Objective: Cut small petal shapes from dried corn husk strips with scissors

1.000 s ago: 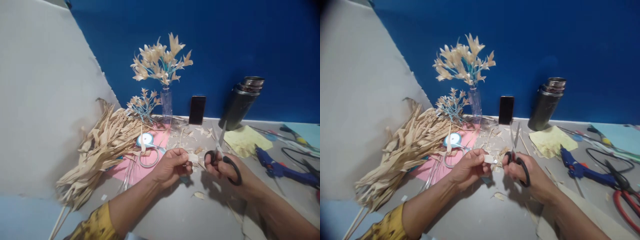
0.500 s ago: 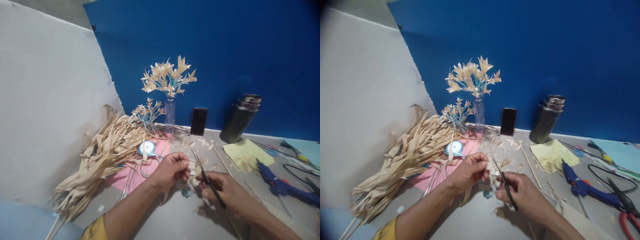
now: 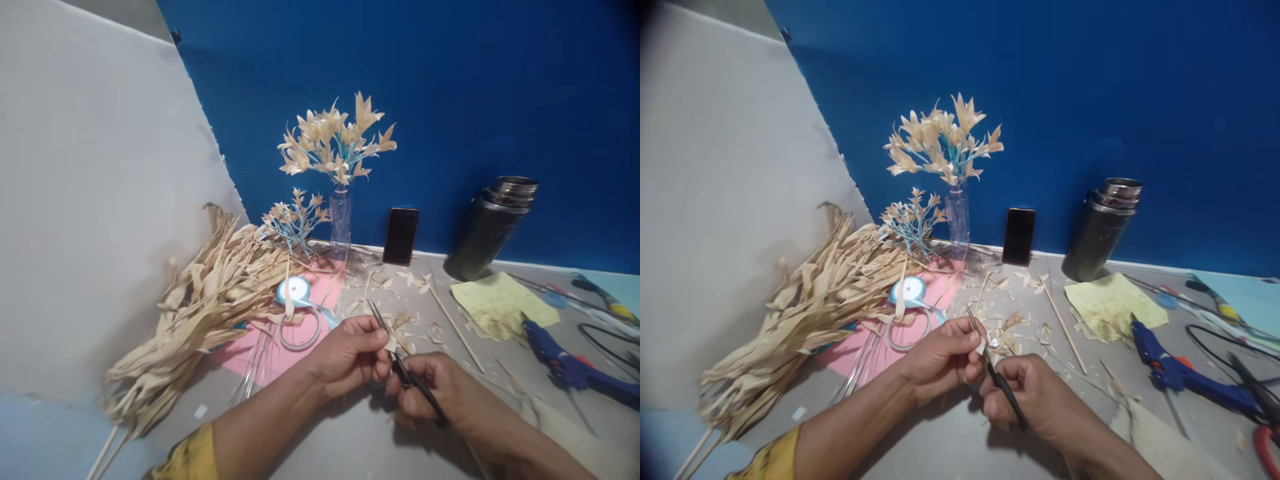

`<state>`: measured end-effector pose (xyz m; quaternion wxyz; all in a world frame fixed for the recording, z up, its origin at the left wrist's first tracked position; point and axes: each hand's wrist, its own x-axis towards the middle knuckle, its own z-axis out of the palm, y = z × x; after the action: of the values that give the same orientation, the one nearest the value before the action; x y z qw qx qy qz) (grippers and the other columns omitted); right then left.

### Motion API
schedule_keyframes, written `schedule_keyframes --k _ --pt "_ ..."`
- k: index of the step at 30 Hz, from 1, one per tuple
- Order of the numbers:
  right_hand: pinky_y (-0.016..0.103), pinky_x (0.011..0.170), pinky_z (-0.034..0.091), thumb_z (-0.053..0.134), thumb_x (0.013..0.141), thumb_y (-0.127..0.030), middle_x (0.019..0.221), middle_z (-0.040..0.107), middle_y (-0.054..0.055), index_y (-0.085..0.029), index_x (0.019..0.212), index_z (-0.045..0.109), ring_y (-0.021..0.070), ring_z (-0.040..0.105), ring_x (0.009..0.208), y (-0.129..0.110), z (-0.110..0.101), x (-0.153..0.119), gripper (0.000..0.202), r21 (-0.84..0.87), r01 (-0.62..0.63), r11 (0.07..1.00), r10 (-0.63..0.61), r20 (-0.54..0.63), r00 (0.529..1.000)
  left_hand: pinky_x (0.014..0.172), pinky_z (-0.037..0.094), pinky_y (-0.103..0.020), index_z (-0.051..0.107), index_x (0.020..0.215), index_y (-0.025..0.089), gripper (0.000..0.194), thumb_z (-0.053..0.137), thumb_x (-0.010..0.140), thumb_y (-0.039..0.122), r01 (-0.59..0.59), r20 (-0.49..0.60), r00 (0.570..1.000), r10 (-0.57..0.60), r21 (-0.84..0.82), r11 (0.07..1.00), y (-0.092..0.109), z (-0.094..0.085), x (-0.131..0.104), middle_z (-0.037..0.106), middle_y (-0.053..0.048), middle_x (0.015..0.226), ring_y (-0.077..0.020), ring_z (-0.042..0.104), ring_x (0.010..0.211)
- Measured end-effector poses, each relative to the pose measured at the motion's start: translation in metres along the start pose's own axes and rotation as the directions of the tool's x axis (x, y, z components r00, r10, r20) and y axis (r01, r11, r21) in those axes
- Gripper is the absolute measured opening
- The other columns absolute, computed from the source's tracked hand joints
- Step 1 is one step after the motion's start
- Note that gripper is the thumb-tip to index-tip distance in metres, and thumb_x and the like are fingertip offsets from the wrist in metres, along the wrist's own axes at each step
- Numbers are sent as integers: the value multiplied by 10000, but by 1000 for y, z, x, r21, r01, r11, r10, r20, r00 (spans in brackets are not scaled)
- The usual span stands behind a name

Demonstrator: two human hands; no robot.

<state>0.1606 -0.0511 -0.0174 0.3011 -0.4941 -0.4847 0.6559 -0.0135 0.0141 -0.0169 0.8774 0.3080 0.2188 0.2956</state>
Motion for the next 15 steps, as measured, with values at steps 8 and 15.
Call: schedule_keyframes --k 8,15 --pt "244 560 402 803 653 -348 749 681 30 -152 813 707 139 530 623 5 -3 8 270 -29 181 983 -183 -64 981 486 468 -191 627 813 126 344 863 670 332 -39 -12 999 41 81 996 7 0 -3 619 -1 547 -101 591 467" --pt "262 589 411 786 711 -405 752 648 10 -161 925 649 155 555 650 -5 -9 2 353 33 266 963 -244 -307 920 572 506 -246 665 996 126 332 779 754 323 -153 -118 969 218 408 900 5 13 -7 657 -24 637 -117 618 535"
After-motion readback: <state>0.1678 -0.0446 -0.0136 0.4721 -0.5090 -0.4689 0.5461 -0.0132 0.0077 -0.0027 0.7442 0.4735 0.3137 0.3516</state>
